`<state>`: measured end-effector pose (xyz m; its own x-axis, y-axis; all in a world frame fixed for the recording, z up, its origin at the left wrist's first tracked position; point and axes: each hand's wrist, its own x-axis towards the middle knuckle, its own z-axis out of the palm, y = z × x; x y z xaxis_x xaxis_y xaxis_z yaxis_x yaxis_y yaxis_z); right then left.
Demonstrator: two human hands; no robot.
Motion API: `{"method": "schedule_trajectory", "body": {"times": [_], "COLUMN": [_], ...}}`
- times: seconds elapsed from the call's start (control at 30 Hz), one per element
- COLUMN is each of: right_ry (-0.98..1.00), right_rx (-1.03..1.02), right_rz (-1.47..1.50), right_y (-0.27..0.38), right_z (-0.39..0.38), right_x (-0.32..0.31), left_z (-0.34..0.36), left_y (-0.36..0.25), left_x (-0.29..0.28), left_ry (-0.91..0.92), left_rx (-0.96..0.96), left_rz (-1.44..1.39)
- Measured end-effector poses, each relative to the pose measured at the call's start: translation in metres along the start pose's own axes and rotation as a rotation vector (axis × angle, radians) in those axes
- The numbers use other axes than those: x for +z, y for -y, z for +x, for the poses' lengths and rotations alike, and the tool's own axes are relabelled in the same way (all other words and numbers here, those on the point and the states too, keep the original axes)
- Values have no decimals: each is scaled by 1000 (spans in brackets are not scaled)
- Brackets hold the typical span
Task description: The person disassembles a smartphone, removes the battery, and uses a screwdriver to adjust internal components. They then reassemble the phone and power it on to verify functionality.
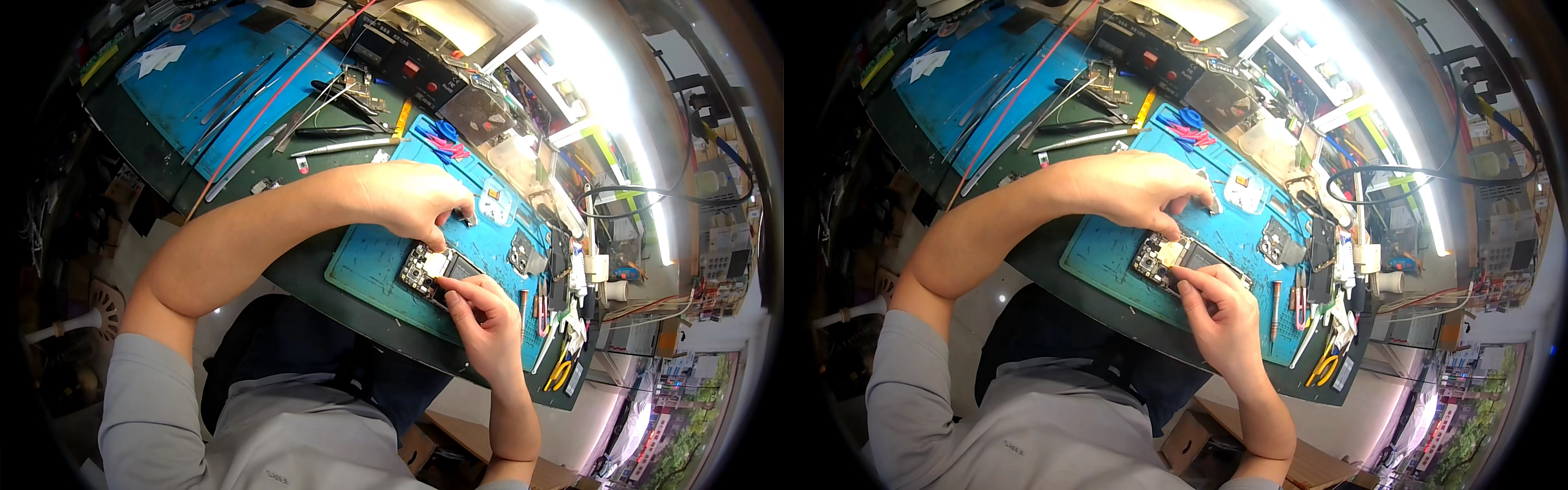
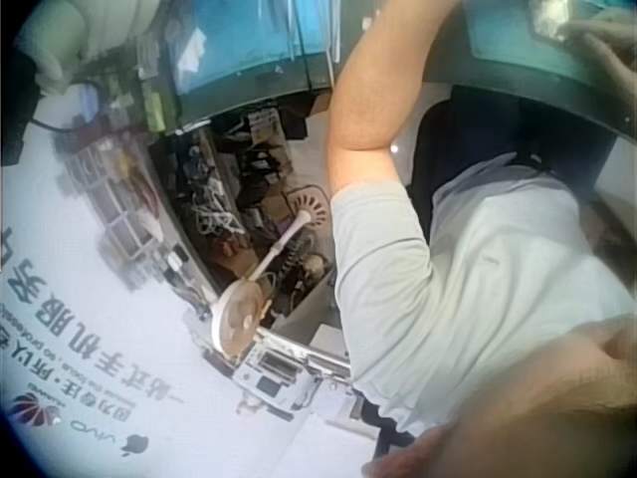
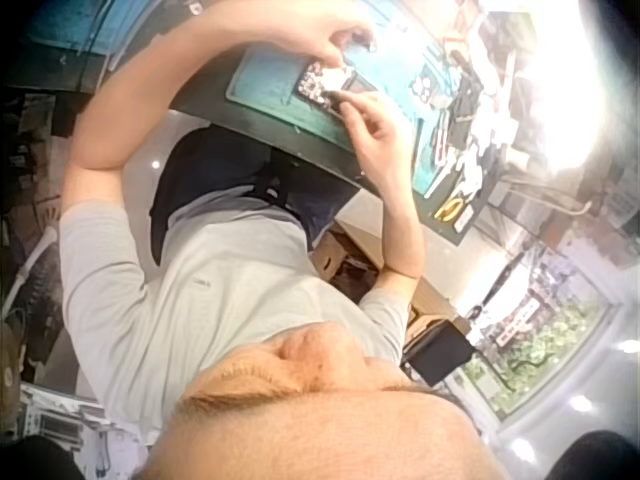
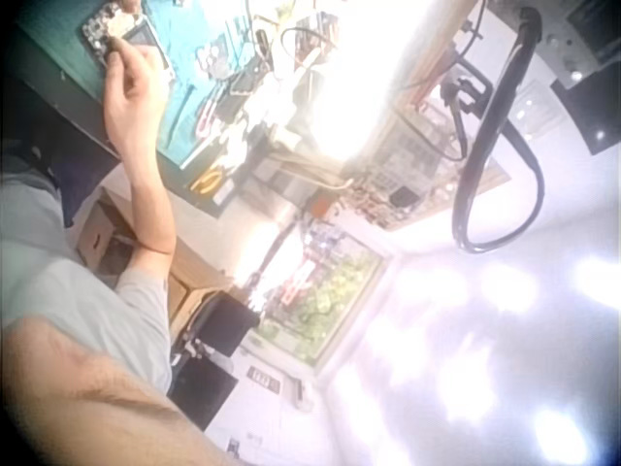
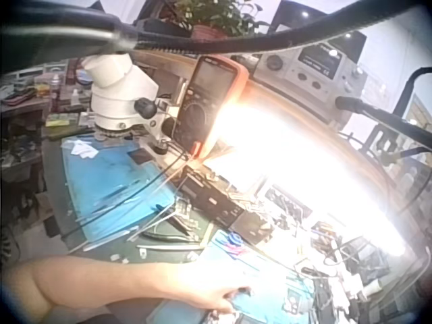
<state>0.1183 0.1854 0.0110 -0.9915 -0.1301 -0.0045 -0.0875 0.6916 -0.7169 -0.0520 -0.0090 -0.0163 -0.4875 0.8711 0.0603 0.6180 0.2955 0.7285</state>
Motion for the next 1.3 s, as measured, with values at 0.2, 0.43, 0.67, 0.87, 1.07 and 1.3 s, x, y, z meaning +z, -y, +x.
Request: {"method": "schedule_trajectory", "body": {"times": [0.2, 0.43, 0.67, 0.87, 1.07, 1.3], "right_ry": [-7, -1, 67, 87, 120, 129], "right_rx": [-14, 46, 255, 317, 332, 337], "right_rz": [-34, -52, 163, 109, 105, 50], "right_y": [1, 12, -1, 9, 6, 12], "right_z": [-1, -4, 7, 19, 23, 26], "right_x": [2, 3, -2, -4, -6, -4], "left_z": [0, -1, 0, 0, 1, 0], "left_y": [-1, -1, -1, 0, 0, 2], "left_x": [-1, -1, -1, 0, -1, -1], "left_ry": [-1, -5, 1, -1, 4, -5], "left_rx": [-1, 5, 1, 0, 6, 8], "left_rz": [-3, 3, 1, 3, 0, -23]}}
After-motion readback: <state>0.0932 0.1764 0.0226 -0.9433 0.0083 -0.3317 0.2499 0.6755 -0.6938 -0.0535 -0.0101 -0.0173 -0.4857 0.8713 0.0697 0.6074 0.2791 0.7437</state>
